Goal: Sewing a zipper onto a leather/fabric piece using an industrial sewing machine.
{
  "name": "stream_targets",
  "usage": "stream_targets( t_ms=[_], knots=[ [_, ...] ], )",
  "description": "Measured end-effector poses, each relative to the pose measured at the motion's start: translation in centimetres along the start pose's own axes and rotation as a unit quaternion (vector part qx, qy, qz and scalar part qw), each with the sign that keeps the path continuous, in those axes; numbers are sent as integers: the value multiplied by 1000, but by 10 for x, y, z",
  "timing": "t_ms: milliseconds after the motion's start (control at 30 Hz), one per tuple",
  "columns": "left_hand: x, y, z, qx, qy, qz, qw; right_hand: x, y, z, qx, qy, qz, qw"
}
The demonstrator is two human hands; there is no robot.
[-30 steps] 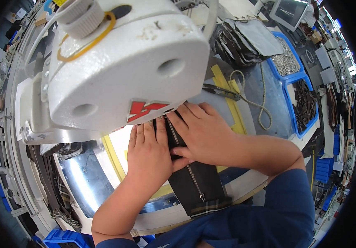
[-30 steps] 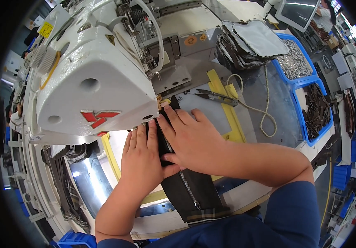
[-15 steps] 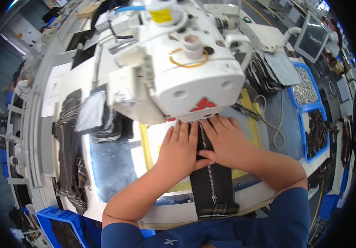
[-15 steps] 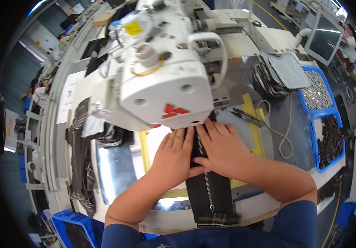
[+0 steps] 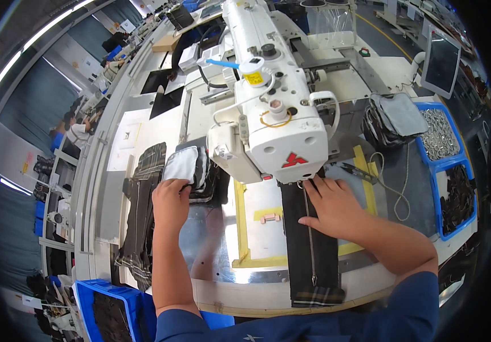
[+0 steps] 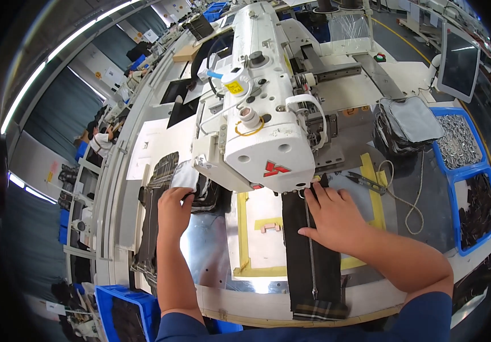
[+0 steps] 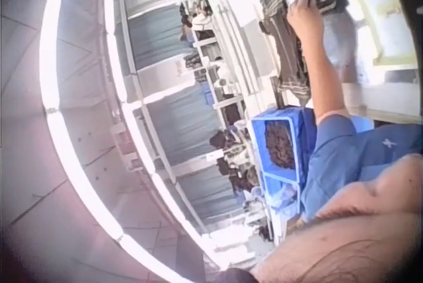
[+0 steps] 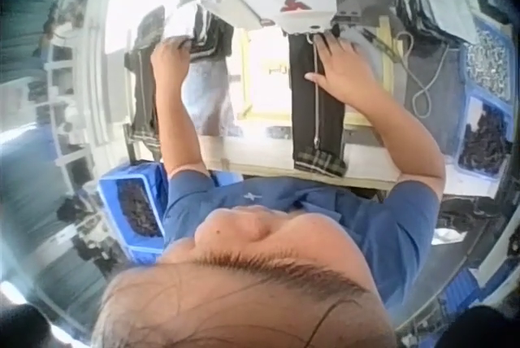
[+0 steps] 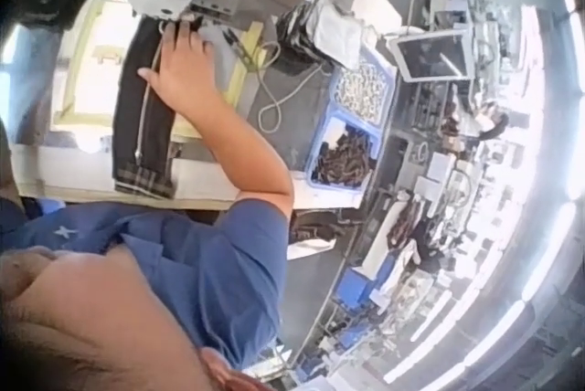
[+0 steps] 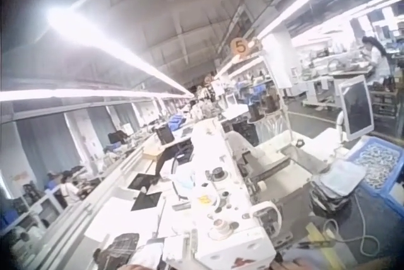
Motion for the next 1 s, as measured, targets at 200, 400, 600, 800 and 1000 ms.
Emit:
stream_targets(
  t_ms=[200,400,600,800,1000],
  knots=[
    [-22,23,-7,-108,31,290,950,0,1,-1,2,-3,-1,1000],
    [-70,59,84,-157,10,305,939,-4,16,8,106,25,71,992],
    [-114,26,165,-214,-362,118,900,4,5,-6,716,-77,-251,647],
    [-85,-22,219,-266,-468,-68,840,5,-7,28,599,-86,-131,785],
    [-35,-64,186,-371,-120,-37,920,1,9,26,570,-121,-71,809]
  ],
)
Point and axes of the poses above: each hand's wrist, its own x-axis towards the middle knuckle, its own y-axis out of the back of the hand, z = x × y, the point moved 4 cm from there along x, towards the middle knuckle, and after that the axes turned 8 degrees about -x, right-handed, at the moved point
